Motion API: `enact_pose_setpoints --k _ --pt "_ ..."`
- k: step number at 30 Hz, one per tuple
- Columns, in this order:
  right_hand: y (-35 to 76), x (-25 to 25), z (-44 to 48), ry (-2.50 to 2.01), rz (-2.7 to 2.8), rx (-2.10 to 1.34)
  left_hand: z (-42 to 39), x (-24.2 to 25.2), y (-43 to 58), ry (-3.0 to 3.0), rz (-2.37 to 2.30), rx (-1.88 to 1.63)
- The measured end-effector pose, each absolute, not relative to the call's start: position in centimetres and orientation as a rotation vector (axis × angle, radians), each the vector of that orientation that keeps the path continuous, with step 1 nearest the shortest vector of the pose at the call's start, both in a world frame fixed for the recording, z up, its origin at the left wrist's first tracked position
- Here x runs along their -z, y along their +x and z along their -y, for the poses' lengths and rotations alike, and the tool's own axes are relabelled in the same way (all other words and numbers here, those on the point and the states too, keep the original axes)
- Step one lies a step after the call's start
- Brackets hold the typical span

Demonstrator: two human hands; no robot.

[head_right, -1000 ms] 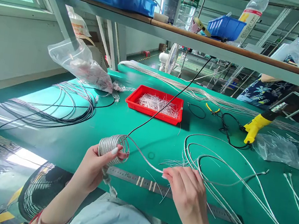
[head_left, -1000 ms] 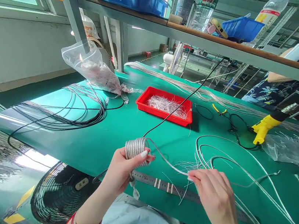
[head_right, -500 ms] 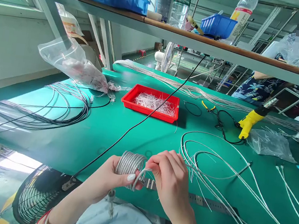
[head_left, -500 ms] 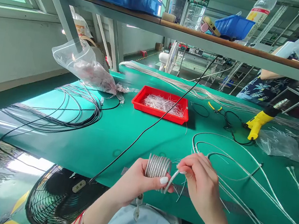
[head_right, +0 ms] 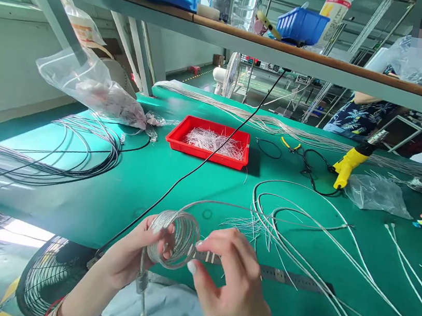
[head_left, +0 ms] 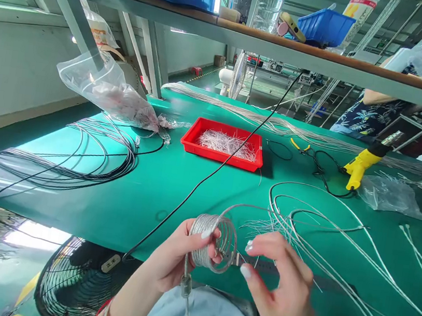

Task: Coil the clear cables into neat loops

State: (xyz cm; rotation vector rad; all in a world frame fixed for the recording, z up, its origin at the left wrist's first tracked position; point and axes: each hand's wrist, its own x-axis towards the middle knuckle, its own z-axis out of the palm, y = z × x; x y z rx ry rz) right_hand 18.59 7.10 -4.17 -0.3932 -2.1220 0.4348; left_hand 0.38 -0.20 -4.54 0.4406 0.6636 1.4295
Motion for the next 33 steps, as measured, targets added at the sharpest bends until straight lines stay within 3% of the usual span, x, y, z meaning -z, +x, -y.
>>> enact_pose_setpoints --k 5,13,33 --pt "19.6 5.0 -5.7 -0.584 2.447 -0.481 0.2 4.3 0.4 0.42 -0.633 -1.384" --pt "19.4 3.9 -5.9 -0.528 2.724 -0.477 0.2 3.9 1.1 0.437 -0.676 -1.166" --pt "18.8 4.3 -6.0 -0.487 2.629 -0.528 0.6 4.6 1.6 0.592 -0.793 -1.229"
